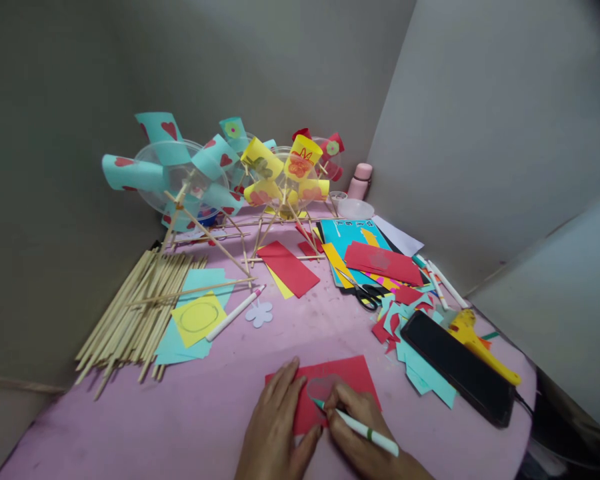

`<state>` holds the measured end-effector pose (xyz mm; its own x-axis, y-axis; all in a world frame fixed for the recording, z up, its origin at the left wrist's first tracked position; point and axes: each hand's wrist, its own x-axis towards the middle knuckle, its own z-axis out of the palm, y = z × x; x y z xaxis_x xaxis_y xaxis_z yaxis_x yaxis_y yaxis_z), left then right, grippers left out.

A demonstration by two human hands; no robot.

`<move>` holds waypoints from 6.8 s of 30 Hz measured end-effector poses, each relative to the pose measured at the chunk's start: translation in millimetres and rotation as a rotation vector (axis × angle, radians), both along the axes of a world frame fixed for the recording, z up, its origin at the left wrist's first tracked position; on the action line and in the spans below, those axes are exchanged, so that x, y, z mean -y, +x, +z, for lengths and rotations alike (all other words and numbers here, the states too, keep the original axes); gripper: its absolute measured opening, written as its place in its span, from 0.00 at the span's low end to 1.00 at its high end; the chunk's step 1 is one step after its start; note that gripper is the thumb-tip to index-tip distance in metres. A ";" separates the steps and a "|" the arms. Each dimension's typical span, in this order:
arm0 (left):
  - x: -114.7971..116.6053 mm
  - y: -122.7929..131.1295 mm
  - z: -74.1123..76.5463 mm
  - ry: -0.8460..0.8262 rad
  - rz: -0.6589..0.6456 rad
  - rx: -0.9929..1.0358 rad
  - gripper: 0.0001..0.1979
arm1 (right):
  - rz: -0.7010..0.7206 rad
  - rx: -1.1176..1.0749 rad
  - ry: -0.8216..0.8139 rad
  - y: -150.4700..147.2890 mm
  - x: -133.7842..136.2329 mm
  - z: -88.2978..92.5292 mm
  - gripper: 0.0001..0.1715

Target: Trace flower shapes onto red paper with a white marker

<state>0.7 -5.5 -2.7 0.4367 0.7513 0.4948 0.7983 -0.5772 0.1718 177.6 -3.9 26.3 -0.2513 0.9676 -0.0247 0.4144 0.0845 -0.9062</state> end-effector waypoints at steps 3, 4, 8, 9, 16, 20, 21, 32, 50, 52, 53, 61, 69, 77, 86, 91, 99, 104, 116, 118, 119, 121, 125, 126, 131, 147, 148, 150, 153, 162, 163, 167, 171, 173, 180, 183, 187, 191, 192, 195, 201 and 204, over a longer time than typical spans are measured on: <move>-0.8 -0.4 0.3 0.003 -0.002 -0.001 0.27 | 0.005 -0.037 0.024 1.6 1.2 -1.6 0.03; -0.9 -0.4 0.6 0.004 -0.004 -0.001 0.27 | 0.006 -0.040 0.025 2.0 1.5 -2.0 0.03; -0.6 0.4 1.2 -0.006 -0.005 0.001 0.27 | -0.014 -0.047 0.022 2.4 1.8 -4.4 0.04; -0.6 0.6 1.1 -0.011 -0.004 0.007 0.27 | -0.020 -0.051 0.023 2.2 1.8 -4.8 0.04; -0.1 -0.5 0.5 -0.038 -0.006 0.043 0.28 | -0.227 -0.176 -0.041 5.8 0.0 -4.0 0.06; -0.5 -1.9 0.7 -0.028 0.001 0.028 0.27 | -0.394 -0.275 -0.103 12.4 -3.2 -5.5 0.07; -0.7 -1.9 0.4 -0.027 0.003 0.033 0.27 | -0.404 -0.284 -0.107 13.9 -3.6 -5.8 0.06; -2.1 -2.6 -3.3 -0.042 -0.004 0.020 0.26 | -0.446 -0.211 -0.082 20.0 -2.2 -1.5 0.06; -1.7 -2.7 -3.0 -0.018 -0.005 -0.015 0.26 | -0.342 -0.135 -0.021 16.7 0.8 -1.9 0.06; -2.7 -2.0 -2.2 -0.007 -0.006 -0.012 0.26 | -0.311 -0.119 -0.021 15.1 0.7 -2.4 0.06; -3.1 -1.8 -1.8 -0.004 -0.007 -0.008 0.26 | -0.290 -0.108 -0.022 14.5 0.7 -2.6 0.06; -2.7 -2.1 0.0 -0.026 -0.008 0.040 0.27 | -0.206 -0.066 0.012 13.1 0.7 -5.2 0.04; -2.5 -1.3 1.1 -0.027 -0.010 0.025 0.26 | -0.211 -0.078 0.027 10.9 -6.1 -5.0 0.07; -3.5 -1.8 0.1 0.004 -0.017 -0.011 0.26 | -0.208 -0.087 0.020 8.4 -7.7 -1.6 0.06; -3.8 -2.1 1.7 0.049 -0.038 -0.060 0.25 | -0.227 -0.143 -0.001 10.1 -4.8 -5.3 0.06; -2.4 -3.2 2.1 0.104 -0.059 -0.165 0.27 | -0.313 -0.179 -0.036 12.3 4.6 -4.8 0.06; -2.1 -4.2 7.8 0.148 -0.072 -0.186 0.26 | -0.179 -0.077 0.070 -1.3 -7.4 7.8 0.06; -2.9 -4.6 8.4 0.182 -0.086 -0.208 0.25 | -0.147 0.001 0.041 -2.8 -10.1 9.6 0.08; -5.5 -2.0 8.1 0.202 -0.054 -0.248 0.28 | -0.090 0.023 0.039 -1.6 -10.3 -1.4 0.08; -5.9 -1.9 8.0 0.203 -0.056 -0.244 0.28 | -0.086 0.015 0.037 -1.8 -10.8 -0.4 0.07; -5.9 -1.7 7.9 0.200 -0.054 -0.243 0.27 | -0.085 0.015 0.036 -1.9 -11.0 0.3 0.07; -5.3 -1.4 7.7 0.198 -0.047 -0.235 0.27 | -0.082 0.023 0.031 -2.2 -11.1 1.6 0.07; -3.2 -1.1 7.1 0.193 -0.046 -0.215 0.27 | -0.076 0.040 0.037 -2.2 -11.7 3.4 0.08; -2.9 -1.1 6.6 0.191 -0.046 -0.209 0.27 | -0.077 0.042 0.039 -2.2 -12.0 3.7 0.07; -3.9 -2.0 3.0 0.149 -0.069 -0.180 0.28 | -0.078 0.027 0.025 -2.4 -12.9 5.8 0.08; -3.6 -5.6 3.8 0.124 -0.065 -0.157 0.28 | -0.328 -0.133 -0.026 6.5 -11.1 -10.2 0.08; -3.4 -5.8 3.4 0.122 -0.066 -0.154 0.28 | -0.349 -0.141 -0.029 7.8 -11.4 -10.2 0.09; -3.0 -5.8 2.6 0.122 -0.067 -0.150 0.28 | -0.352 -0.158 -0.037 9.9 -11.8 -9.7 0.09; -2.6 -4.9 1.9 0.119 -0.064 -0.153 0.27 | -0.316 -0.146 -0.027 11.1 -11.6 -9.0 0.07; -3.8 -4.4 2.1 0.108 -0.067 -0.147 0.28 | -0.252 -0.042 -0.001 10.0 -11.5 -10.1 0.05; -4.0 -4.7 1.9 0.109 -0.067 -0.149 0.28 | -0.250 -0.032 0.000 9.9 -11.5 -10.2 0.05; -4.2 -5.0 1.7 0.109 -0.066 -0.133 0.27 | -0.238 0.000 0.011 9.9 -11.3 -10.5 0.06; -4.4 -4.3 3.5 0.127 -0.072 -0.143 0.27 | -0.233 0.012 0.003 9.7 -11.7 -9.5 0.05; -4.6 -4.3 3.7 0.118 -0.071 -0.142 0.27 | -0.228 -0.002 -0.011 9.3 -12.4 -8.4 0.05; -3.6 -5.8 -1.1 0.077 -0.069 -0.108 0.29 | -0.212 -0.095 -0.027 7.5 -15.4 -6.6 0.04; -3.1 -5.8 -1.2 0.069 -0.068 -0.103 0.29 | -0.229 -0.115 -0.012 7.8 -14.6 -5.5 0.05; -3.2 -5.4 0.7 0.073 -0.070 -0.109 0.29 | -0.184 -0.122 -0.025 7.6 -11.0 -3.9 0.05; -3.4 -4.8 3.6 0.094 -0.066 -0.131 0.28 | -0.126 -0.105 -0.005 6.4 -8.6 -4.5 0.04; -3.5 -4.8 4.3 0.103 -0.067 -0.141 0.28 | -0.117 -0.107 0.002 6.1 -8.5 -4.8 0.04; -4.2 -4.8 6.1 0.120 -0.071 -0.159 0.28 | -0.093 -0.097 0.018 5.6 -9.0 -4.3 0.04; -5.3 -3.6 7.2 0.150 -0.062 -0.179 0.26 | -0.074 -0.031 0.036 4.6 -9.9 -1.5 0.04; -5.2 -2.9 6.9 0.160 -0.068 -0.193 0.26 | -0.076 -0.008 0.025 3.8 -9.8 -1.3 0.04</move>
